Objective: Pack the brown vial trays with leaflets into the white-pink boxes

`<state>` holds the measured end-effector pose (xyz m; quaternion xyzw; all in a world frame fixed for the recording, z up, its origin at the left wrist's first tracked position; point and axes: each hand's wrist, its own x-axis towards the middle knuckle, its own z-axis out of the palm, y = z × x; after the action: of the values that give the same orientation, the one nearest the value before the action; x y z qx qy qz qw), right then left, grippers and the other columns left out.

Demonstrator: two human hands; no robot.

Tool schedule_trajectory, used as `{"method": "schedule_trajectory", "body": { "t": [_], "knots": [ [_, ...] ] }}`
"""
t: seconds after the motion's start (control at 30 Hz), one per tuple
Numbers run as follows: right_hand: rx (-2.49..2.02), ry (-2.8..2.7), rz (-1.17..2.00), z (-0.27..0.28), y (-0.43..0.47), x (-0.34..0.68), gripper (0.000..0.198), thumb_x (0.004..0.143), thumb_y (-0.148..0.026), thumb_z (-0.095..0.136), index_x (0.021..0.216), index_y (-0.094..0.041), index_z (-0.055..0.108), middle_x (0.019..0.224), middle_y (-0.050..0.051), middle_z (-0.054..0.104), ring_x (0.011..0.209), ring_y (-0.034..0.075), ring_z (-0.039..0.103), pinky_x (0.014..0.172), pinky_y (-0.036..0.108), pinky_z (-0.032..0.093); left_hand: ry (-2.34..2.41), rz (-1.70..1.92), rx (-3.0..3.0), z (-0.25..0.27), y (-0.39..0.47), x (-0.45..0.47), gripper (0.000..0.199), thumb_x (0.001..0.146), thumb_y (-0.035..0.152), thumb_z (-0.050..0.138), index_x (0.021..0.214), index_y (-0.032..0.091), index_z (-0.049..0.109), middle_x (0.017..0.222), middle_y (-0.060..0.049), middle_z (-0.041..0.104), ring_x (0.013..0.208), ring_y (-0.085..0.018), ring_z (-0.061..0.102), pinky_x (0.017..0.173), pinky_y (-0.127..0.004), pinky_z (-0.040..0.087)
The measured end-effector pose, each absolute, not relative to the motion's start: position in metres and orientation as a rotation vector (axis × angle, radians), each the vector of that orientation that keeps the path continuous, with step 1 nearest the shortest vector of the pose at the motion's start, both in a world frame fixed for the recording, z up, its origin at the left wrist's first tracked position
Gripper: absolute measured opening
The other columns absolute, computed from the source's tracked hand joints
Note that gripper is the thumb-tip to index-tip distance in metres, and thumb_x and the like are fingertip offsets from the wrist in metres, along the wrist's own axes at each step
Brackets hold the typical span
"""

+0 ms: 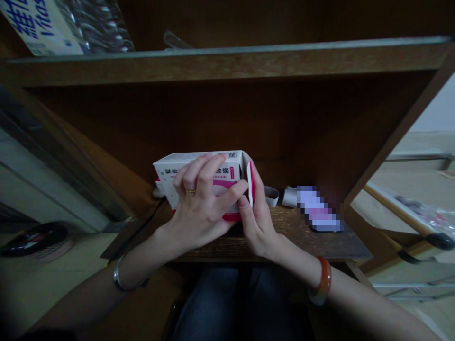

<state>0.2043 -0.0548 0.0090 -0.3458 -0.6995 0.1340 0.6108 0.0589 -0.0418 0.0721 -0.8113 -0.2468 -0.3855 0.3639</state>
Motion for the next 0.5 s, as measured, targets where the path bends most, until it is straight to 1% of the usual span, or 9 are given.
{"method": "schedule_trajectory", "body": {
  "t": [0.07,0.13,0.2,0.23,0.3,0.33,0.4,0.47,0.5],
  "knots": [
    [-0.783,-1.565,0.327,0.009,-0.054,0.205,0.053,0.107,-0.043,0.022,0.156,-0.053,0.005,0.167,-0.014,0.016,0.155,0.019,0.022,0.125,0.049,0.028,-0.622,-0.971,-2.114,0.074,-0.041,0.065,0.060,0.072,0.021,0.067,0.129,0.026,0.051,0.144,-0.015,0.044,0.137,-0.033,0.035,0.112,-0.046,0.027],
    [-0.806,-1.495,0.326,0.012,-0.052,0.207,0.052,0.106,-0.043,0.022,0.157,-0.048,0.013,0.165,-0.009,0.025,0.153,0.022,0.027,0.123,0.053,0.031,-0.623,-0.966,-2.127,0.076,-0.040,0.070,0.063,0.075,0.023,0.067,0.135,0.025,0.047,0.145,-0.015,0.047,0.138,-0.033,0.035,0.112,-0.047,0.027],
    [-0.833,-1.441,0.337,0.016,-0.050,0.209,0.052,0.106,-0.039,0.025,0.157,-0.045,0.017,0.161,-0.004,0.033,0.151,0.026,0.033,0.121,0.055,0.035,-0.637,-0.980,-2.119,0.077,-0.039,0.074,0.068,0.078,0.025,0.066,0.141,0.027,0.041,0.145,-0.015,0.047,0.139,-0.033,0.035,0.111,-0.047,0.028],
    [-0.839,-1.435,0.352,0.019,-0.048,0.210,0.054,0.106,-0.036,0.027,0.158,-0.044,0.016,0.161,-0.003,0.033,0.150,0.026,0.034,0.120,0.056,0.036,-0.639,-0.986,-2.115,0.078,-0.038,0.075,0.072,0.079,0.027,0.066,0.144,0.028,0.037,0.146,-0.014,0.047,0.140,-0.033,0.035,0.111,-0.048,0.028],
    [-0.842,-1.460,0.376,0.022,-0.046,0.211,0.057,0.106,-0.034,0.026,0.159,-0.043,0.009,0.164,-0.004,0.029,0.152,0.025,0.030,0.120,0.055,0.036,-0.649,-0.985,-2.119,0.080,-0.038,0.077,0.077,0.081,0.030,0.066,0.149,0.029,0.031,0.147,-0.013,0.047,0.140,-0.033,0.036,0.112,-0.048,0.028],
    [-0.836,-1.478,0.376,0.023,-0.044,0.211,0.056,0.106,-0.035,0.023,0.159,-0.043,0.007,0.165,-0.005,0.026,0.153,0.024,0.027,0.121,0.054,0.034,-0.658,-0.975,-2.128,0.081,-0.038,0.077,0.079,0.081,0.030,0.066,0.151,0.027,0.030,0.147,-0.014,0.047,0.140,-0.033,0.037,0.112,-0.047,0.028],
    [-0.809,-1.497,0.373,0.024,-0.039,0.211,0.054,0.106,-0.040,0.014,0.160,-0.042,0.005,0.165,-0.005,0.024,0.155,0.021,0.023,0.122,0.052,0.032,-0.676,-0.949,-2.151,0.084,-0.038,0.079,0.081,0.080,0.029,0.065,0.153,0.019,0.031,0.147,-0.016,0.046,0.139,-0.034,0.038,0.114,-0.046,0.026],
    [-0.782,-1.495,0.392,0.023,-0.034,0.212,0.054,0.106,-0.044,0.009,0.160,-0.042,0.003,0.167,-0.005,0.023,0.155,0.019,0.023,0.122,0.051,0.031,-0.683,-0.929,-2.178,0.088,-0.037,0.081,0.081,0.080,0.027,0.065,0.153,0.013,0.033,0.147,-0.018,0.046,0.138,-0.035,0.038,0.115,-0.045,0.025],
    [-0.773,-1.490,0.406,0.023,-0.032,0.212,0.055,0.106,-0.045,0.010,0.160,-0.043,0.002,0.167,-0.006,0.021,0.155,0.018,0.023,0.123,0.050,0.030,-0.681,-0.920,-2.193,0.089,-0.036,0.082,0.082,0.079,0.027,0.066,0.153,0.011,0.033,0.147,-0.019,0.045,0.138,-0.036,0.038,0.115,-0.046,0.026]
  ]
}}
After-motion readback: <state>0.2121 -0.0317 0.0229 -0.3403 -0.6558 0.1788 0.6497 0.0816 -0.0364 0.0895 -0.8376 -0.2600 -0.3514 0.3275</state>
